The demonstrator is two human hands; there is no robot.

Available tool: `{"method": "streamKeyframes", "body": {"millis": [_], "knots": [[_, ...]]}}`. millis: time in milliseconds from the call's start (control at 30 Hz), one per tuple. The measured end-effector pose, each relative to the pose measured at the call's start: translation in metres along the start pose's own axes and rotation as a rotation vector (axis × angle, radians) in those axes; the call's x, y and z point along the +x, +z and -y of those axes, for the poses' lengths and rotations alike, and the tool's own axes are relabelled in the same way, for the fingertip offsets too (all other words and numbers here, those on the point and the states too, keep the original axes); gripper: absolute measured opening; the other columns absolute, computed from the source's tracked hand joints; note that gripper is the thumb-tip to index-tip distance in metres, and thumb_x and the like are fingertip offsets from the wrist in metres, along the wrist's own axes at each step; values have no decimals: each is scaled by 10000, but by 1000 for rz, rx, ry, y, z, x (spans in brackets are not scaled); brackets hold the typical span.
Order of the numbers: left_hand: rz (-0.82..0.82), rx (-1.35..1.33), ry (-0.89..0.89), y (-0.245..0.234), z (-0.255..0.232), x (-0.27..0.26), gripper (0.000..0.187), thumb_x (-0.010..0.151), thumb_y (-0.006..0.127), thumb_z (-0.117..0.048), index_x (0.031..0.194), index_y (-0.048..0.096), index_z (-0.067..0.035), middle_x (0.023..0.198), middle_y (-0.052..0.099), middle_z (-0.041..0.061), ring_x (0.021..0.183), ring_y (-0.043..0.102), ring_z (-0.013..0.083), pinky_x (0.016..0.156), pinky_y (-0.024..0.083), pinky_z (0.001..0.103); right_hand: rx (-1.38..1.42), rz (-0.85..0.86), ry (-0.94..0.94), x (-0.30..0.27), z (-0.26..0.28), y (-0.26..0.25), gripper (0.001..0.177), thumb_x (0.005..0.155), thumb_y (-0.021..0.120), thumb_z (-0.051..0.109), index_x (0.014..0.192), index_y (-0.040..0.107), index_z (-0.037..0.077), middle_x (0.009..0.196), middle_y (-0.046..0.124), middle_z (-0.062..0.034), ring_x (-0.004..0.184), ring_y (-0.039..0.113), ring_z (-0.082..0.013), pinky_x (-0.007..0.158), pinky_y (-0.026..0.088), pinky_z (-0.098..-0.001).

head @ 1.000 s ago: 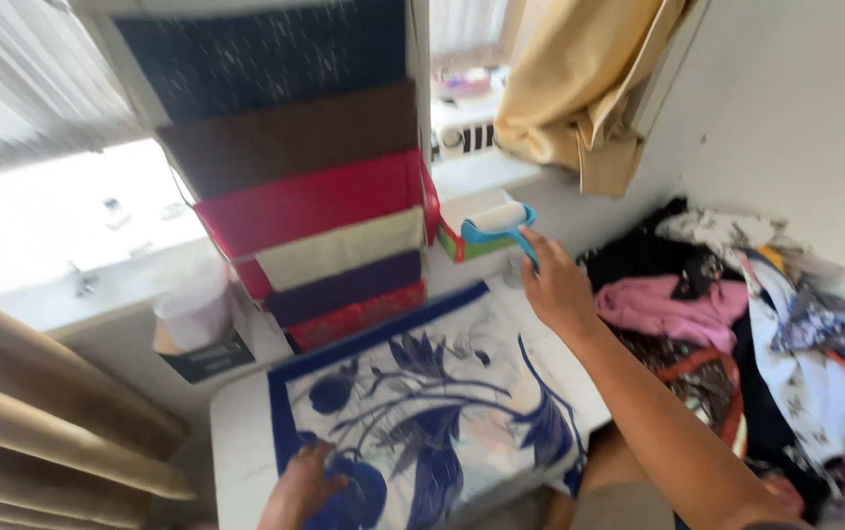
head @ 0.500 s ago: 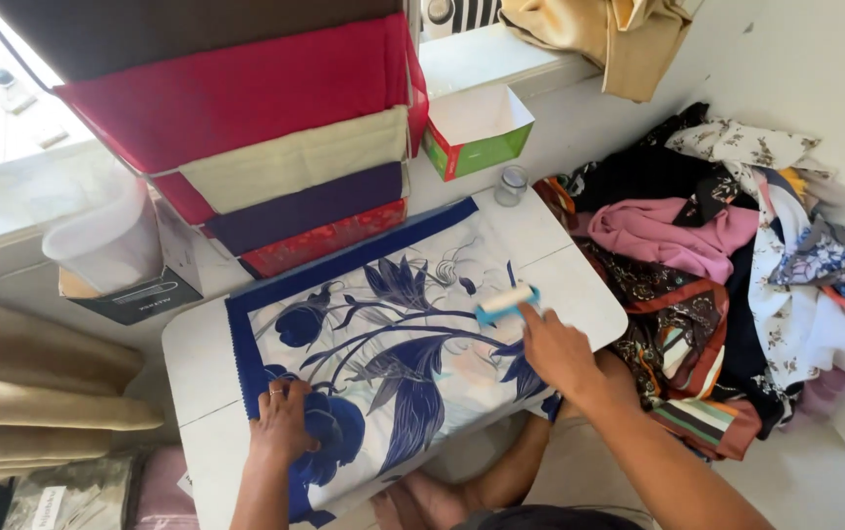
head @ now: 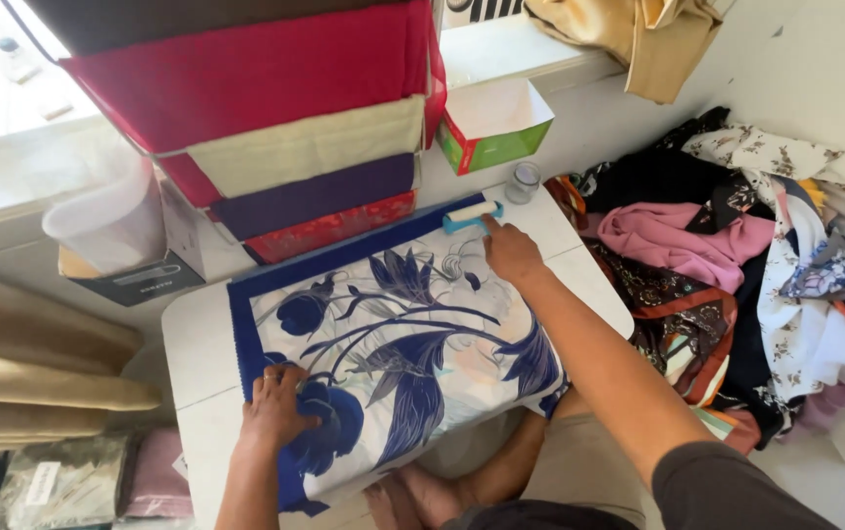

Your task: Unfolding, cleaning with a lint roller, and folding a patterned garment on a small table.

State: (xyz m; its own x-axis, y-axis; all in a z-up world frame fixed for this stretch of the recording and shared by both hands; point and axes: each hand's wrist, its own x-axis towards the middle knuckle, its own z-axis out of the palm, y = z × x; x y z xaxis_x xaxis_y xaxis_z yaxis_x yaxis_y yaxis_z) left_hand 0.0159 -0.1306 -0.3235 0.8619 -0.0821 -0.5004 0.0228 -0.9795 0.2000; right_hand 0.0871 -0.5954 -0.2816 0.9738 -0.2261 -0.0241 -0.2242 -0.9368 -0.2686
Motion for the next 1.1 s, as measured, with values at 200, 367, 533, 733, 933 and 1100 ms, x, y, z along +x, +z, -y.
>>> {"method": "streamKeyframes", "body": {"millis": [200, 367, 533, 733, 933, 1100], "knots": [[-14, 9, 22, -6, -3, -12, 1052, 525, 1055, -154, 1409, 527, -370, 1543, 404, -73, 1400, 440, 226, 1092, 462, 495, -86, 179, 82, -167, 4, -61, 512, 991, 488, 227, 1497, 456, 152, 981, 681, -187, 794, 698, -392, 745, 578, -497], [-34, 26, 33, -7, -6, -19, 1112, 486, 1066, -119, 1424, 517, -356, 1547, 426, -62, 1402, 456, 237, 1097, 463, 491, -183, 267, 110, -263, -13, -82, 499, 945, 517, 276, 1439, 491, 217, 987, 720, -132, 805, 710, -381, 730, 575, -496], [-45, 48, 49, -6, -5, -22, 1166, 468, 1074, -112, 1451, 496, -356, 1565, 414, -66, 1428, 429, 227, 1104, 457, 473, -171, 188, 50, -237, -18, -63, 488, 922, 570, 243, 1402, 518, 175, 862, 708, -151, 707, 706, -372, 648, 577, -486], [2, 42, 137, -12, 3, -25, 865, 702, 940, -309, 1454, 513, -297, 1558, 384, 58, 1479, 395, 337, 1098, 479, 578, -46, 149, 37, -131, -4, -46, 483, 1051, 434, 270, 1502, 492, 107, 1124, 672, -299, 976, 720, -495, 825, 593, -586], [-13, 9, 167, -12, 4, -31, 844, 711, 927, -278, 1454, 528, -261, 1538, 412, 83, 1461, 422, 366, 1071, 515, 575, -16, 149, 2, -146, -8, -53, 481, 1037, 468, 256, 1494, 527, 119, 1093, 693, -281, 947, 732, -468, 768, 613, -549], [-14, 36, 161, -4, 6, -25, 818, 742, 903, -359, 1456, 519, -248, 1538, 397, 78, 1462, 418, 347, 1071, 521, 569, 57, 316, 62, -233, -24, -75, 535, 1003, 475, 270, 1515, 496, 119, 1118, 705, -312, 964, 723, -510, 764, 610, -592]]}}
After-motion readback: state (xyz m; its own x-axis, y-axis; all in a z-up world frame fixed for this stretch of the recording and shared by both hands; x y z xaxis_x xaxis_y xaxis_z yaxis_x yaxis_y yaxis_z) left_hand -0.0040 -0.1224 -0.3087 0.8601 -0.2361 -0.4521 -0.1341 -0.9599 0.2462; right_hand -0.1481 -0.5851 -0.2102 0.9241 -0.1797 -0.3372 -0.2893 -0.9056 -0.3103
